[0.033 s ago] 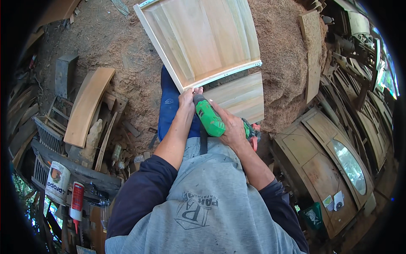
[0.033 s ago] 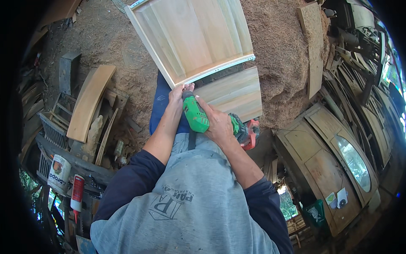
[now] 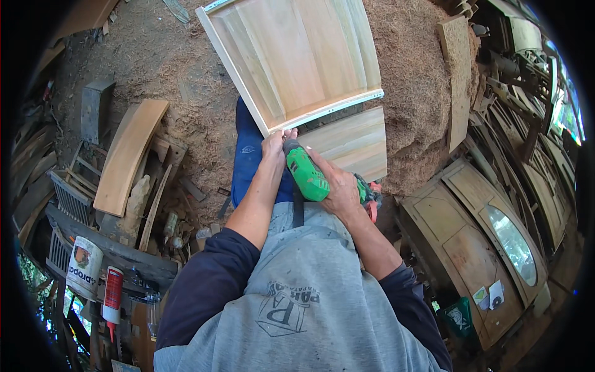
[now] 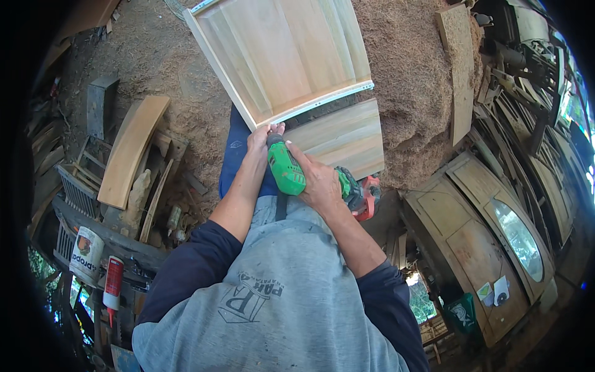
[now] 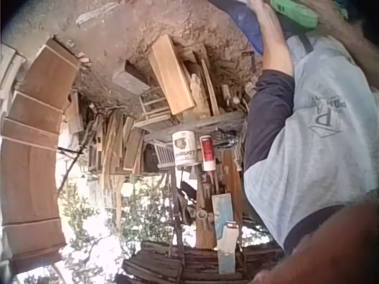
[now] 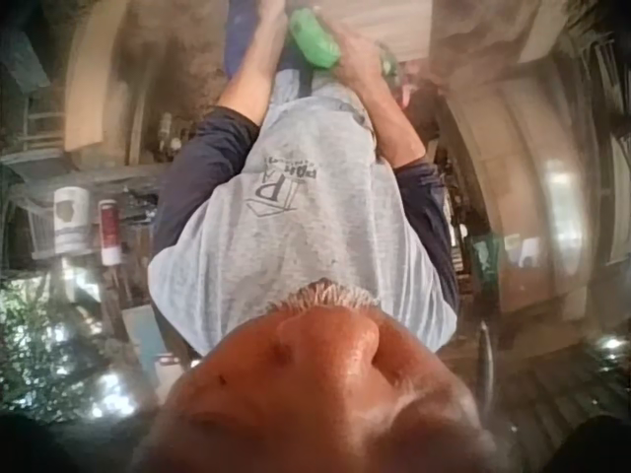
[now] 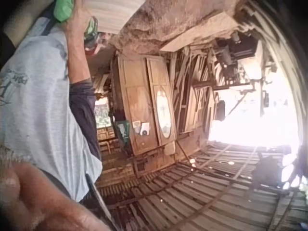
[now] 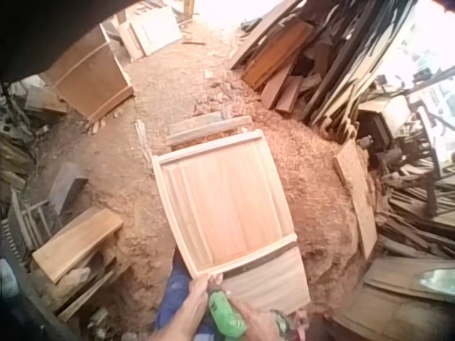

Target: The person attaches metal slides to wooden panels using a power drill, handles a wooden drawer box, and then retrieves more metal slides from a storage unit.

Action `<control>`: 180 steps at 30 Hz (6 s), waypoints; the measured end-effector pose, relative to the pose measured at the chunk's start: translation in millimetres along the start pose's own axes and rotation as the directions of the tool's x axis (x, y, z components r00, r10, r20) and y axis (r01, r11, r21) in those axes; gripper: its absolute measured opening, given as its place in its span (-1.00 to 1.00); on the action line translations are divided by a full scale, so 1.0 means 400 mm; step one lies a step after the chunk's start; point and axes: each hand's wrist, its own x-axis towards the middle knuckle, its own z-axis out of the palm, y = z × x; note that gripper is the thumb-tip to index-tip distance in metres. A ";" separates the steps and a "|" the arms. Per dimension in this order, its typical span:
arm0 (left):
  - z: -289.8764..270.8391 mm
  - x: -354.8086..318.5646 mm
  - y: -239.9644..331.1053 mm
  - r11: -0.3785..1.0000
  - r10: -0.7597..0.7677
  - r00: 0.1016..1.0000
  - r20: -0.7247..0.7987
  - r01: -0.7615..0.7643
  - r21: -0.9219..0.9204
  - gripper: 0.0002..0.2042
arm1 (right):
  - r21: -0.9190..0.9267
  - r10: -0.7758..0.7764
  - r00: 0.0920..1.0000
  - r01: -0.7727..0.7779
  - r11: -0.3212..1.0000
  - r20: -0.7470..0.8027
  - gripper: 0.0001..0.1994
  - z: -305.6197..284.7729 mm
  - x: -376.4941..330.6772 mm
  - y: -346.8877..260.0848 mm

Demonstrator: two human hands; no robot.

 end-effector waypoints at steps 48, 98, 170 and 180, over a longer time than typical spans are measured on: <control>-0.001 -0.054 0.031 0.965 -0.048 0.994 0.095 0.022 0.260 -0.60 | -0.309 -0.003 0.984 0.058 0.949 0.178 -0.24 -0.052 0.070 -0.062; 0.130 0.021 0.001 0.905 -0.373 0.914 0.160 0.320 0.281 -0.72 | -0.280 0.007 0.984 0.043 0.959 0.176 -0.27 -0.176 0.127 0.004; 0.149 0.000 -0.012 0.943 -0.324 0.941 0.094 0.314 0.106 -0.66 | -0.490 -0.090 0.929 0.270 0.829 0.360 -0.37 -0.197 0.221 0.019; 0.146 -0.028 0.004 0.940 -0.338 0.939 0.064 0.339 -0.018 -0.66 | -0.519 -0.147 0.908 0.351 0.779 0.393 -0.44 -0.198 0.247 0.008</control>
